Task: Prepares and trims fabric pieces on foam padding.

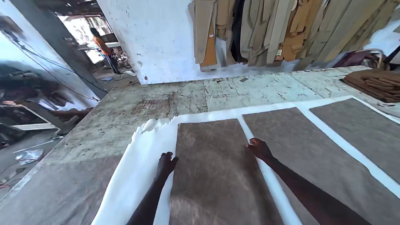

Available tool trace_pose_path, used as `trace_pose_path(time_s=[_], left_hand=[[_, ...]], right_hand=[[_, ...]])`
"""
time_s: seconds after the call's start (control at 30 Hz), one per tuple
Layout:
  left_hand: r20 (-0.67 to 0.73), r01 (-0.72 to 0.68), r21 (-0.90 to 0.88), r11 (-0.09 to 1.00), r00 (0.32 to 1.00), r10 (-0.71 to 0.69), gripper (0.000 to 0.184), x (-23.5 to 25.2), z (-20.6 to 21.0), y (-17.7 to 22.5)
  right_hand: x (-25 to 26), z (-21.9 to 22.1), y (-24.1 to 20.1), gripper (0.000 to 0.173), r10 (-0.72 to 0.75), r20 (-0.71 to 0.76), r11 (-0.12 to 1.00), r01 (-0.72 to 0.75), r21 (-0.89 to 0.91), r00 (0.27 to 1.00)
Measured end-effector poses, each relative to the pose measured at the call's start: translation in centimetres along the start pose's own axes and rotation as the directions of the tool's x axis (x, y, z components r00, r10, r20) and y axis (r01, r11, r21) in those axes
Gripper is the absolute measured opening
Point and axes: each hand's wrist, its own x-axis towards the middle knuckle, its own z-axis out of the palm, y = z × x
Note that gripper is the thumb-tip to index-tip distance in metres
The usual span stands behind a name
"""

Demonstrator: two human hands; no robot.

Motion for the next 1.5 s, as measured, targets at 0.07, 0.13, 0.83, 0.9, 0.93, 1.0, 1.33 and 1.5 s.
trace_pose_path(time_s=[0.07, 0.13, 0.83, 0.9, 0.93, 1.0, 1.33, 1.5], left_hand=[[-0.021, 0.034, 0.022, 0.999, 0.999, -0.033, 0.05, 4.6, 1.0, 2.3], [-0.05, 0.091, 0.007, 0.996, 0.995, -0.091, 0.049, 8.3, 1.8, 4.5], [-0.261, -0.054, -0.411, 0.91, 0.964, -0.061, 0.026, 17.8, 2.2, 5.7], [-0.272, -0.069, -0.393, 0.917, 0.961, -0.045, 0.026, 18.4, 3.0, 5.2], [-0.253, -0.051, -0.361, 0.931, 0.966, -0.045, 0.028, 18.7, 3.3, 5.1], [-0.188, -0.004, -0.266, 0.964, 0.981, -0.048, 0.034, 18.9, 3.5, 4.9], [-0.125, 0.111, -0.183, 0.977, 0.983, -0.135, 0.031, 20.8, 3.5, 5.1], [-0.13, 0.106, -0.22, 0.97, 0.982, -0.137, 0.046, 20.2, 3.5, 5.2]], right_hand=[[5.8, 1.0, 0.0, 0.053, 0.065, -0.027, 0.998, -0.065, 0.019, 0.998], [10.0, 1.9, -0.5, 0.062, 0.165, -0.055, 0.984, -0.16, 0.079, 0.985], [18.4, 3.6, 1.7, 0.027, 0.229, -0.158, 0.922, -0.162, 0.353, 0.96], [18.7, 3.5, 1.5, 0.027, 0.248, -0.159, 0.932, -0.191, 0.307, 0.956], [18.9, 3.5, 1.5, 0.028, 0.256, -0.152, 0.94, -0.209, 0.268, 0.955], [19.1, 3.5, 1.6, 0.031, 0.27, -0.124, 0.952, -0.246, 0.18, 0.955], [19.5, 3.4, -0.3, 0.031, 0.345, -0.116, 0.938, -0.346, 0.008, 0.932], [18.6, 3.9, -2.4, 0.041, 0.32, -0.187, 0.94, -0.336, -0.064, 0.929]])
